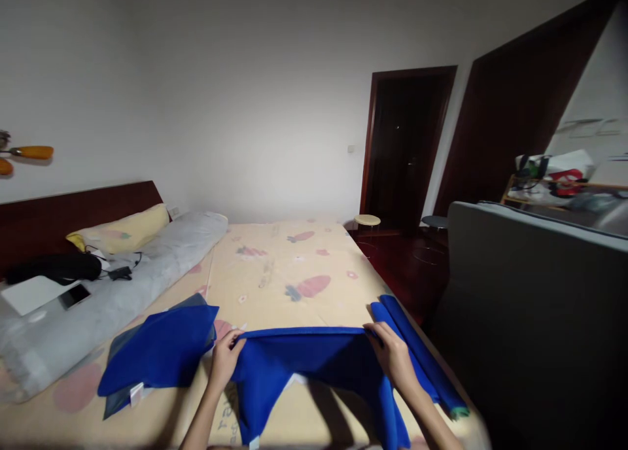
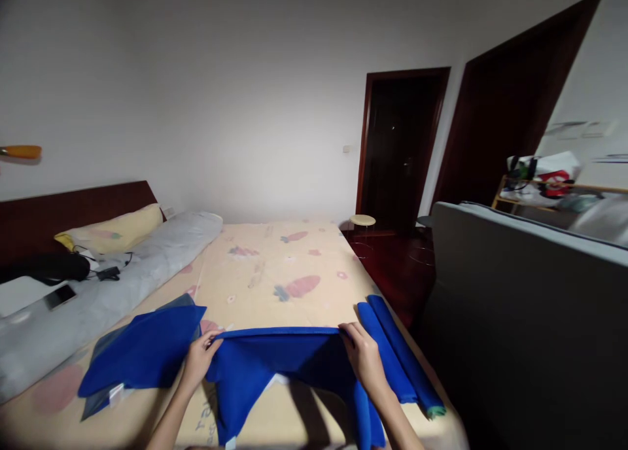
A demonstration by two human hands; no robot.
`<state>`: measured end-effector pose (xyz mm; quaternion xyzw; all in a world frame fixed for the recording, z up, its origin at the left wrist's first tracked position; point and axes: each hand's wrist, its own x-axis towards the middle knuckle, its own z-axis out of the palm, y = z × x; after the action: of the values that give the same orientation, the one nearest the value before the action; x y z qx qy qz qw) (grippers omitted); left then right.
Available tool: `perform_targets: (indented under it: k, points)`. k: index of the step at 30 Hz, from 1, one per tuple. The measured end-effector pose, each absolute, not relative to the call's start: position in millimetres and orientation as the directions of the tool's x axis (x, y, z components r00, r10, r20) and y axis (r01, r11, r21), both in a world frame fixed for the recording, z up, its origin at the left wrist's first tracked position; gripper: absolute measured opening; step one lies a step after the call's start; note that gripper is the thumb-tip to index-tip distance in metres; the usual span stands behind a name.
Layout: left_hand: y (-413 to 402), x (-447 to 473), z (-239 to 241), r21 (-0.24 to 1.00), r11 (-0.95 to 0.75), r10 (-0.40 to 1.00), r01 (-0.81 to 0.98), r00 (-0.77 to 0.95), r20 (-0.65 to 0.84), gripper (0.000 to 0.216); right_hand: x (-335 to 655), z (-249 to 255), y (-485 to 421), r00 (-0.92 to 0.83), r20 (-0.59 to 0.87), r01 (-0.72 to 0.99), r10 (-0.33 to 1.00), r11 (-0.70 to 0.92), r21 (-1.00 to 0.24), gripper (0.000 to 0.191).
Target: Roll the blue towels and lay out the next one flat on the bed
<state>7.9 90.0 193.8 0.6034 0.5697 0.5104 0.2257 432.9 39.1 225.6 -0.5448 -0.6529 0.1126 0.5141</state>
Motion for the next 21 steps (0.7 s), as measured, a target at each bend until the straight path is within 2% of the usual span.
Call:
perform_targets:
  k: [5,11,17,21]
  points:
    - [92,-16,176,0.847,-0.211,0.909,0.489,-0.220,0.353,0.040,452,162,41,0.002,0.436,0.626,0.900,0.339,-0.702,0.030]
    - [93,-44,155,0.797,-0.169,0.883,0.579,-0.270,0.383,0.056,472,103,41,0.018,0.300,0.696,0.954,0.204,-0.689,0.030]
    - [100,-74,165,0.692,-0.187,0.845,0.698,-0.246,0.476,0.056,486,120,56,0.088,0.259,0.699,0.962,0.126,-0.704,0.037]
    - [115,-91,188,0.609,-0.226,0.817,0.760,-0.193,0.544,0.054,498,165,67,-0.016,0.177,0.754,0.984,0.128,-0.645,0.038]
